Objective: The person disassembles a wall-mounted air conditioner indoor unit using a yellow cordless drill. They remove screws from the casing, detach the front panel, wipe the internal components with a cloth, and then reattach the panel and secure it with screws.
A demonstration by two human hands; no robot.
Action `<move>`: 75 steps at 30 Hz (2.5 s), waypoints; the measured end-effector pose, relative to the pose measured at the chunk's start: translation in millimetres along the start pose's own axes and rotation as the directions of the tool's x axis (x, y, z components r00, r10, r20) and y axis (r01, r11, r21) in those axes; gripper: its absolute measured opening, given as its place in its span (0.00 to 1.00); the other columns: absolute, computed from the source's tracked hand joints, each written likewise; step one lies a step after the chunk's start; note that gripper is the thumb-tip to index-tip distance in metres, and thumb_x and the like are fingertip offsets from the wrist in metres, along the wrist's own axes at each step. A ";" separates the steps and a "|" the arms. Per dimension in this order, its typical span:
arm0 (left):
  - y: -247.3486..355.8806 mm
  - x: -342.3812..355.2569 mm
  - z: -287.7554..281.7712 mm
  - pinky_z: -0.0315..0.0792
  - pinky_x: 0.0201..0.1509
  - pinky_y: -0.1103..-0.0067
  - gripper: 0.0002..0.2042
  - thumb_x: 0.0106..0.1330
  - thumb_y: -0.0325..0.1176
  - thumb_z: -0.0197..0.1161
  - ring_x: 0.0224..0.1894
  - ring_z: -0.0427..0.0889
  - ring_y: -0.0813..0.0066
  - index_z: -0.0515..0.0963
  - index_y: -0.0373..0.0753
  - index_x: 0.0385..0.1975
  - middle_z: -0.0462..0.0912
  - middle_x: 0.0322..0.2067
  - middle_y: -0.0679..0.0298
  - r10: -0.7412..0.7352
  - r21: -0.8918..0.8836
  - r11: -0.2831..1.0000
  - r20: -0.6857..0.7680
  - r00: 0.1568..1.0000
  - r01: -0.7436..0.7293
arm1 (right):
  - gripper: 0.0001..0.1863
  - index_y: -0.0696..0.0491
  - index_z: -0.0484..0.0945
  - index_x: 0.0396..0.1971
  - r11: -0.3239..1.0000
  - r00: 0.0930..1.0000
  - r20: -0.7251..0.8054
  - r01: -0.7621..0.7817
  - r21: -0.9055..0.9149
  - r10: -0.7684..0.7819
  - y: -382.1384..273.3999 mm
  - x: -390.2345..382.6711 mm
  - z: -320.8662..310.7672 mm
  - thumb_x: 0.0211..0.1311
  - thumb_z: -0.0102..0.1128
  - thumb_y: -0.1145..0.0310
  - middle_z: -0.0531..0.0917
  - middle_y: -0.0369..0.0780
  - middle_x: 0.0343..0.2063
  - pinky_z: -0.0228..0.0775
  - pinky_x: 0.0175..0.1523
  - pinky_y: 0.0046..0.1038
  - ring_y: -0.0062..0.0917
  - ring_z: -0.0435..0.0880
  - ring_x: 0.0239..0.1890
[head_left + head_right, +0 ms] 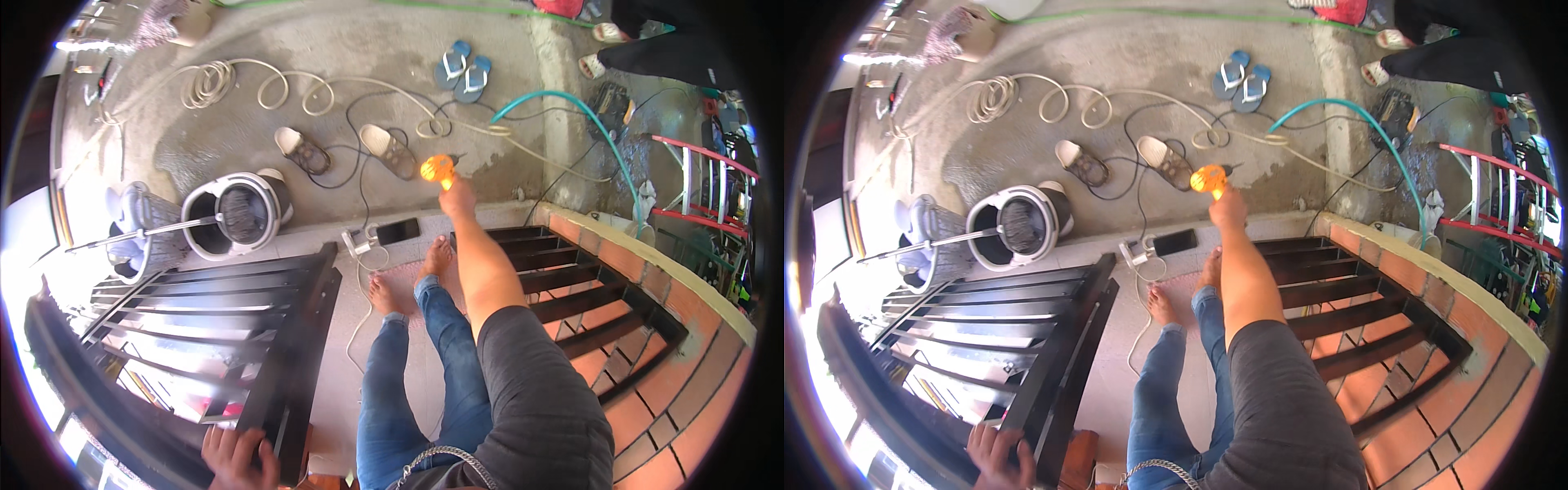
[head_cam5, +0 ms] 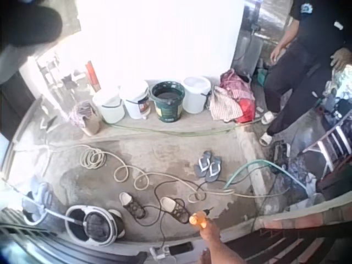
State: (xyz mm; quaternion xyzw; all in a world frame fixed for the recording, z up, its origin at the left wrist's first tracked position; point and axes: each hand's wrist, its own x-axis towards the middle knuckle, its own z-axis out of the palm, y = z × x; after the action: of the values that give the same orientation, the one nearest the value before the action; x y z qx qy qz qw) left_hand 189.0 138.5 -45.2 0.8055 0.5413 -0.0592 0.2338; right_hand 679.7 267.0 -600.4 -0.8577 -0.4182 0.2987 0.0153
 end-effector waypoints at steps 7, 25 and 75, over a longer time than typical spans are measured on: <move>29.3 23.8 -25.7 0.74 0.40 0.59 0.07 0.62 0.34 0.71 0.36 0.79 0.49 0.81 0.41 0.34 0.80 0.34 0.56 0.127 -0.106 0.984 -0.128 0.984 -0.141 | 0.28 0.52 0.77 0.64 0.966 0.997 -0.045 0.078 0.245 -0.069 -108.1 -188.7 -103.1 0.64 0.70 0.65 0.86 0.50 0.56 0.79 0.62 0.50 0.50 0.85 0.60; 172.6 -57.2 -120.6 0.73 0.39 0.77 0.29 0.86 0.59 0.51 0.34 0.77 0.77 0.81 0.34 0.57 0.80 0.33 0.68 -0.024 -0.911 -0.401 0.109 0.994 0.090 | 0.28 0.59 0.75 0.65 0.249 0.651 -0.312 0.622 0.742 -0.692 -59.4 -726.0 -443.9 0.68 0.74 0.72 0.84 0.41 0.51 0.80 0.54 0.30 0.26 0.87 0.49; 29.5 -400.6 -11.4 0.75 0.45 0.77 0.20 0.87 0.43 0.57 0.39 0.82 0.75 0.79 0.31 0.60 0.83 0.37 0.65 -0.012 -0.965 -0.096 0.248 0.969 0.246 | 0.14 0.59 0.77 0.53 -0.461 0.975 0.110 -0.189 0.867 -0.193 -53.3 -1080.1 -184.0 0.75 0.65 0.68 0.79 0.37 0.26 0.80 0.34 0.31 0.23 0.82 0.25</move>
State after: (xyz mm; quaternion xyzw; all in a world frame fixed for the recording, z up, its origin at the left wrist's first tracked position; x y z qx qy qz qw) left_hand 50.7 -203.7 113.7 0.3091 0.4641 0.2711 0.7846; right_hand 229.0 -442.0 104.9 -0.3873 0.0399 0.6047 0.6948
